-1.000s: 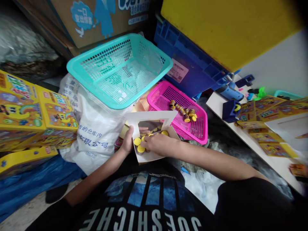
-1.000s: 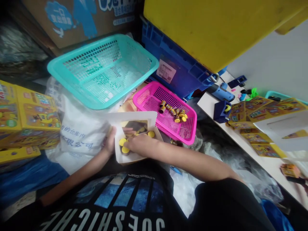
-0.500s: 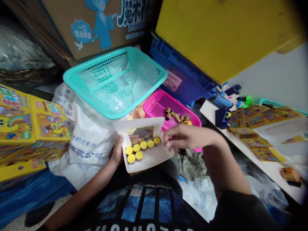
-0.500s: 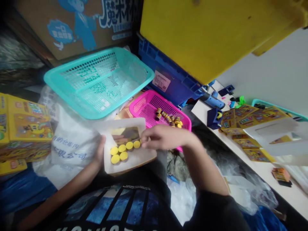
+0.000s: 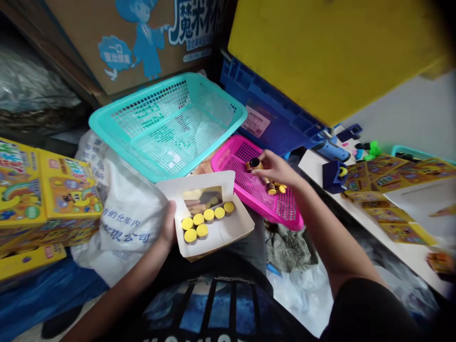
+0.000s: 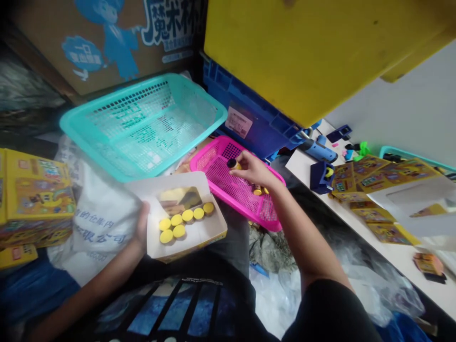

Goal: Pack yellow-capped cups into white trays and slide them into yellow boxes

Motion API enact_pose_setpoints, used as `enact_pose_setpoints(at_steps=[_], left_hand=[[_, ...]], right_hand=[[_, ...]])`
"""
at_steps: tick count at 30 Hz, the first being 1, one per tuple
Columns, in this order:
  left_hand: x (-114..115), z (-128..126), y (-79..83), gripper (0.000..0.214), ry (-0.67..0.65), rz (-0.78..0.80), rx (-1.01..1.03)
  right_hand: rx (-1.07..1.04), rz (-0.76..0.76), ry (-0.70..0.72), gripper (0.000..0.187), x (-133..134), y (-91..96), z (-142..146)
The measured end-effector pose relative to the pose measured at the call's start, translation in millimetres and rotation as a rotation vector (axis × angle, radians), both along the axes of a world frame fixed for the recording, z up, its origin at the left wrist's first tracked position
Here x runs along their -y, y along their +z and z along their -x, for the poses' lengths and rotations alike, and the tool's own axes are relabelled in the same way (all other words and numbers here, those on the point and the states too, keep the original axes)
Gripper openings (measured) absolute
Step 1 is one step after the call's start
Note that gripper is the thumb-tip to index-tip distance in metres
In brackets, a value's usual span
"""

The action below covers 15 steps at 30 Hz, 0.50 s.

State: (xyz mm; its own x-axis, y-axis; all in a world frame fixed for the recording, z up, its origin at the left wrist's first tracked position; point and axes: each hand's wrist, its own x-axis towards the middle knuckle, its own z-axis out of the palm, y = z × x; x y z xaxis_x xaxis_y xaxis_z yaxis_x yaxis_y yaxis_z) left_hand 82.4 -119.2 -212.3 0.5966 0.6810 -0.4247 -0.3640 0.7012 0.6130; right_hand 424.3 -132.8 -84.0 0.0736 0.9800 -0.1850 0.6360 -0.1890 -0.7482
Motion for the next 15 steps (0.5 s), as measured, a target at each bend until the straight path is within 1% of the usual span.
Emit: enact_pose_setpoints(at_steps=[1,2,3,4,5,6,7,8,9,11,13,14,15], left_hand=[[0,-1,0.0,0.068,-0.003,-0.011,-0.001],[-1,-2,0.0,0.069,-0.009,-0.024,-0.002],[-1,-3,0.2,0.069,-0.018,-0.037,-0.003],[-2,-4,0.6,0.071,-0.026,-0.049,-0.008],[-2,-5,1.1,0.072,-0.034,-0.058,-0.013],[-2,-6,1.8,0.073,-0.036,-0.064,-0.023],[-1,-7,2.8,0.074,-0.034,-0.07,-0.034],[-1,-8,4.0,0.074,-0.03,-0.076,-0.043],[0,-9,5.5,0.074,-0.027,-0.083,-0.049],[3,-10,8.9,0.073,-0.022,-0.097,-0.048],[7,-10,12.0,0.073,-0.014,-0.107,-0.044],[8,-10,13.0,0.072,-0.005,-0.113,-0.046],[9,-10,13.4,0.072,0.008,-0.12,-0.053]], right_hand=[[-0.1,-0.03,0.038,0.033,11,18.6,7],[-0.169,-0.045,0.113,0.034,21,37.5,17],[-0.163,-0.053,0.212,0.031,31,55.1,30],[-0.103,-0.045,0.325,0.028,40,69.5,44],[-0.014,-0.022,0.422,0.027,48,79.1,60],[0.095,0.018,0.497,0.029,53,83.0,76],[0.209,0.068,0.553,0.03,55,81.0,92],[0.316,0.114,0.597,0.03,56,73.6,107],[0.411,0.144,0.637,0.028,54,62.2,120],[0.545,0.14,0.733,0.022,47,35.1,141],[0.59,0.095,0.81,0.024,40,15.3,155],[0.586,0.083,0.829,0.03,38,12.1,158],[0.561,0.078,0.837,0.036,36,13.9,158]])
